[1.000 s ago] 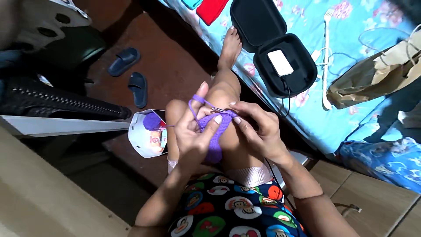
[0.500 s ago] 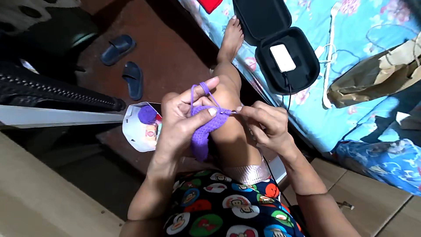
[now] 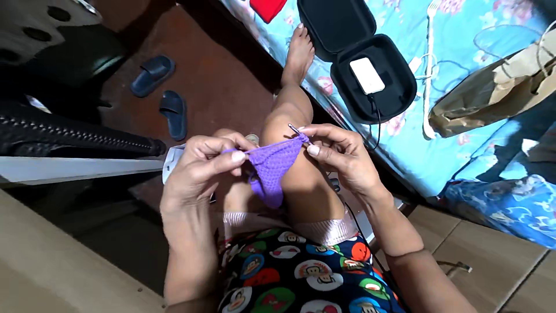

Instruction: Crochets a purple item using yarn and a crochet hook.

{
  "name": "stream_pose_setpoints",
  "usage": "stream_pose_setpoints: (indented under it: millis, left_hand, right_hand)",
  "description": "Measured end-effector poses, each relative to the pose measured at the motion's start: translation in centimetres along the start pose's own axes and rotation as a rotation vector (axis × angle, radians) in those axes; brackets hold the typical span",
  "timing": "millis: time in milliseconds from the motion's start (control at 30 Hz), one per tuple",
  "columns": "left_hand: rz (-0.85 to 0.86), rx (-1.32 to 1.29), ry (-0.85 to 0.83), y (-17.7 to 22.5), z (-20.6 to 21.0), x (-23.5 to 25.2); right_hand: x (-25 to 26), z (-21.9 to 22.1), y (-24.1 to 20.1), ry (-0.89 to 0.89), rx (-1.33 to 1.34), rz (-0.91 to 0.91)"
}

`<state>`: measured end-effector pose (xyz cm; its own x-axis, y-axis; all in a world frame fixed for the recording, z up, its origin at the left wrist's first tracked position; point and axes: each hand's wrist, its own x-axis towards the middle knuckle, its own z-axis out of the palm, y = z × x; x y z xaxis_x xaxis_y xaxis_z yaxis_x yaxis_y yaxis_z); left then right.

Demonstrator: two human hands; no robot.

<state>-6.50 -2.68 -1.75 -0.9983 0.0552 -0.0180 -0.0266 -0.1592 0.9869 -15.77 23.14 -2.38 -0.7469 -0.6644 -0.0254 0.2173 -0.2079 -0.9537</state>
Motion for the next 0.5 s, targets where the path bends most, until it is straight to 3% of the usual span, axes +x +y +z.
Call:
stream_pose_setpoints:
  millis: [133,233,500]
  left_hand:
    - [0.140,-0.066,-0.124,-0.4,-1.3,-0.2]
    - [0.258,-0.205,-0.045,-0.7,0.9,0.2]
    - [0.136,0.145,0.223,2.0,6.6,1.3]
  right_hand:
    - [0.1,0.1,0.3,0.023,-0.053,-0.059]
    - [0.0,0.3,0.4,0.009,-0.108,-0.102]
    - [0.0,0.1,0.3,-0.008,-0.259,-0.207]
